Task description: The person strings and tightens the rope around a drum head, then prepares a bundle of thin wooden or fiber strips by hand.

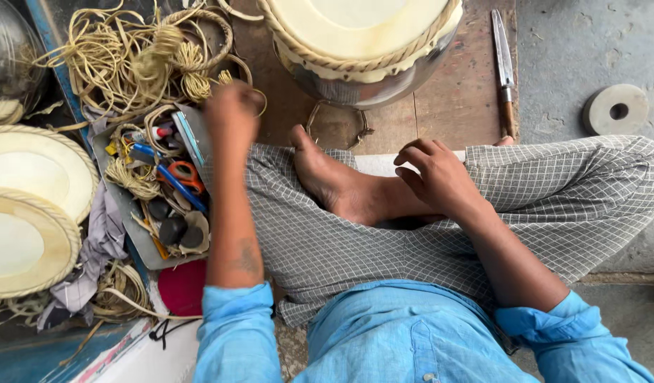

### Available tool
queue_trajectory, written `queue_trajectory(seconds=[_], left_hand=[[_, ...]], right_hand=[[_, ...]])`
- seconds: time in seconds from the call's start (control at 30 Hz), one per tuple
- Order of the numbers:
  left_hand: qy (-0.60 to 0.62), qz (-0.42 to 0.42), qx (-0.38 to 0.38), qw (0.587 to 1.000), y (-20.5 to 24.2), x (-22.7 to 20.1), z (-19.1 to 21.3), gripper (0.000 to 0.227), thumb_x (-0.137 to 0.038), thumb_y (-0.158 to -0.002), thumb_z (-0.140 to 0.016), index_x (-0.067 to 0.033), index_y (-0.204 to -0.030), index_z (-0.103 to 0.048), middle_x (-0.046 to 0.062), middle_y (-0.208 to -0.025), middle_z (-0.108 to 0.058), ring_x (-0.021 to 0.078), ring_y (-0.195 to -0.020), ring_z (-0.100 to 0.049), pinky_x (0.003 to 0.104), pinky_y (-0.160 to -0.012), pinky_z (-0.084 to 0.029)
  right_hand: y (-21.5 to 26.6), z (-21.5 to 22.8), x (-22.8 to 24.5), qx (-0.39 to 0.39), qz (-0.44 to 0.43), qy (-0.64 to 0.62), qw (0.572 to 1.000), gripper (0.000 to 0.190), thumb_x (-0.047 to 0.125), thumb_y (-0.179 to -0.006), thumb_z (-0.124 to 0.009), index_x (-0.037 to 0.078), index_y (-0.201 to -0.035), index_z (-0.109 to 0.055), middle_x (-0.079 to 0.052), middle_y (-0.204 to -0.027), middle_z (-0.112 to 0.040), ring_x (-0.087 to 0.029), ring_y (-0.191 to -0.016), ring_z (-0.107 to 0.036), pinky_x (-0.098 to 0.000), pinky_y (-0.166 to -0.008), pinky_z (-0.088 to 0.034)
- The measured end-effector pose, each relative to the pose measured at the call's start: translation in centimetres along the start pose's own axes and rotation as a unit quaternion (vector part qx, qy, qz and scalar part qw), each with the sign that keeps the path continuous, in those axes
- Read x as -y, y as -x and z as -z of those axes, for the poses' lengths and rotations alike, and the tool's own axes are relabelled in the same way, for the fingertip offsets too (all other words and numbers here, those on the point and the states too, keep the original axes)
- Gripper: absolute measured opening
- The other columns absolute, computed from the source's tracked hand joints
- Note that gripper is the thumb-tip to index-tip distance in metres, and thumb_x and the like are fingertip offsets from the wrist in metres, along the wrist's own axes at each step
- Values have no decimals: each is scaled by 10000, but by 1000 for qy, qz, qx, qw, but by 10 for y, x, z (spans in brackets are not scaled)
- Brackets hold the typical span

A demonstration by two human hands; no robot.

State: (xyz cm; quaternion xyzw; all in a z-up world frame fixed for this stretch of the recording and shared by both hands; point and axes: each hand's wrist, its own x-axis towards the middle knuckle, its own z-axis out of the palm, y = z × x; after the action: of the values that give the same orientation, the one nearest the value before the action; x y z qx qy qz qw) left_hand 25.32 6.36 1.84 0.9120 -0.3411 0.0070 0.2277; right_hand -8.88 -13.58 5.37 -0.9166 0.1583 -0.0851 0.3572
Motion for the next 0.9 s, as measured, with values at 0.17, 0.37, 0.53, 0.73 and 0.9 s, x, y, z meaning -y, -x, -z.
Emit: queue_trajectory(seconds=[0.17,0.37,0.53,0.73,0.9], left_hand=[[-79,-14,275,958,-24,25,-144,403,-390,-764,-797,-126,-1066,-761,154,-1115,-720,362,-1029,-670,515,-834,-532],[-23,-139,265,954,-28,57,-212,416,-282,-784,-724,-70,-1141,-699,213,-1144,-701,423,-1069,-642,536,-870,-502],[-155,-78,243,954,-60,118,-189,246,-251,-990,-592,-88,-1061,-763,211,-1069,-729,402,-1014,-701,517,-849,-564],[-375,-36,-68,924,-118,112,-17,306,-184,-661,-795,-93,-948,-739,164,-891,-707,366,-802,-734,510,-597,-567],[248,150,77,954,-115,-30,29,469,-563,-1008,-564,-129,-1177,-615,17,-1060,-684,186,-769,-734,440,-625,-623]], right_hand=[[-28,8,-1,-21,27,-35,999,118,130,-940,-729,65,-1038,-720,-96,-1081,-700,-313,-1006,-677,-422,-835,-558],[-38,1,-21,-8,24,-86,996,108,107,-936,-719,59,-1032,-711,-94,-1042,-703,-296,-945,-703,-398,-792,-568],[-26,6,-51,0,14,-75,997,106,94,-922,-737,41,-1011,-713,-103,-1016,-699,-303,-911,-701,-401,-772,-568],[-31,20,-56,-29,-97,-93,991,109,135,-953,-713,56,-1027,-727,-90,-991,-697,-244,-850,-717,-363,-721,-585],[-37,15,-65,-44,-113,-121,985,133,153,-971,-712,56,-1061,-723,-96,-1008,-691,-231,-856,-714,-352,-756,-584]])
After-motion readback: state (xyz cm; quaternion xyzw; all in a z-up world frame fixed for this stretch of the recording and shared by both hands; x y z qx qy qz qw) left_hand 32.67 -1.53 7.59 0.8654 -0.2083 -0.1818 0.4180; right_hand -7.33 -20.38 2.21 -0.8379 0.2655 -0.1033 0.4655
